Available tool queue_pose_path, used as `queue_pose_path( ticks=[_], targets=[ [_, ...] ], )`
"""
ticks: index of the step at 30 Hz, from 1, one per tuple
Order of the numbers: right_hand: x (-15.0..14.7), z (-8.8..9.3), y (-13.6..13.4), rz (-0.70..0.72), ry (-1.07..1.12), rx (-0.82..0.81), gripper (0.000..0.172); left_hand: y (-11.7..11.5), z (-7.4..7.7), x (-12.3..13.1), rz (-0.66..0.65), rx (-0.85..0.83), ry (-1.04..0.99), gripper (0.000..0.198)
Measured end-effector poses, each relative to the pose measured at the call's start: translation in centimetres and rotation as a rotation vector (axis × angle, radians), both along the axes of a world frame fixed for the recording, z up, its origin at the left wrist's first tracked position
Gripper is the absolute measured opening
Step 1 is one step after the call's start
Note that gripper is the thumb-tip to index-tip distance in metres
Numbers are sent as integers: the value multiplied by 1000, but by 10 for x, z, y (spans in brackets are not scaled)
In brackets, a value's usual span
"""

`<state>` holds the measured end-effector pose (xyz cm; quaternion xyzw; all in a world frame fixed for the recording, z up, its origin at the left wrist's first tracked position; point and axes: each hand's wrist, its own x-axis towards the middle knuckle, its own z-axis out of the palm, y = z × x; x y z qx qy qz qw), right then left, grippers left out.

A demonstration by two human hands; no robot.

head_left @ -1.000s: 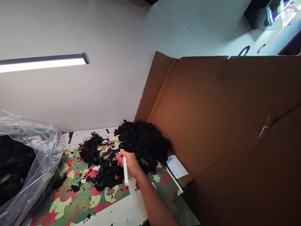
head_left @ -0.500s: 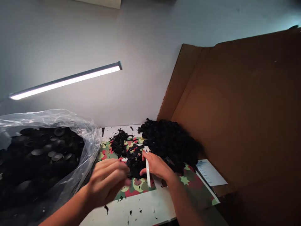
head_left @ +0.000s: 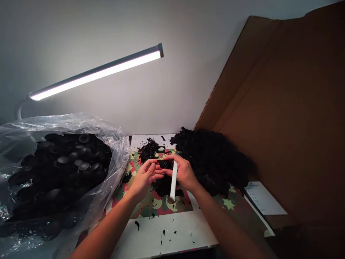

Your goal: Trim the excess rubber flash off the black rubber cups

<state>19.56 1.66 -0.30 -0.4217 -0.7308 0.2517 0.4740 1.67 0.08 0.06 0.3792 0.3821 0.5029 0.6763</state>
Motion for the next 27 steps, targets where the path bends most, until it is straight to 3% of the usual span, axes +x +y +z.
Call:
queue_pose_path(
  ticks=[4,9,15,19,23,27],
  targets=[
    [-24,-14,-1,-26,35,33,26,1,-9,-5,81,-50,-49,56],
    [-23,-21,-7,30,105,-41,32,1,-11,-19,159,37,170,46],
    [-22,-15,-13,15,165,-261,36,-2,-10,-21,282,461,597,22],
    [-31,-17,-15,-90,141,-266,32,-4,-16,-18,292,671,771,37],
    [-31,-19,-15,-75,202,-275,32,0,-17,-20,195,488,682,54],
    [-24,-18,-13,-48,254,-252,32,1,-13,-20,-16,224,461,36]
  ],
)
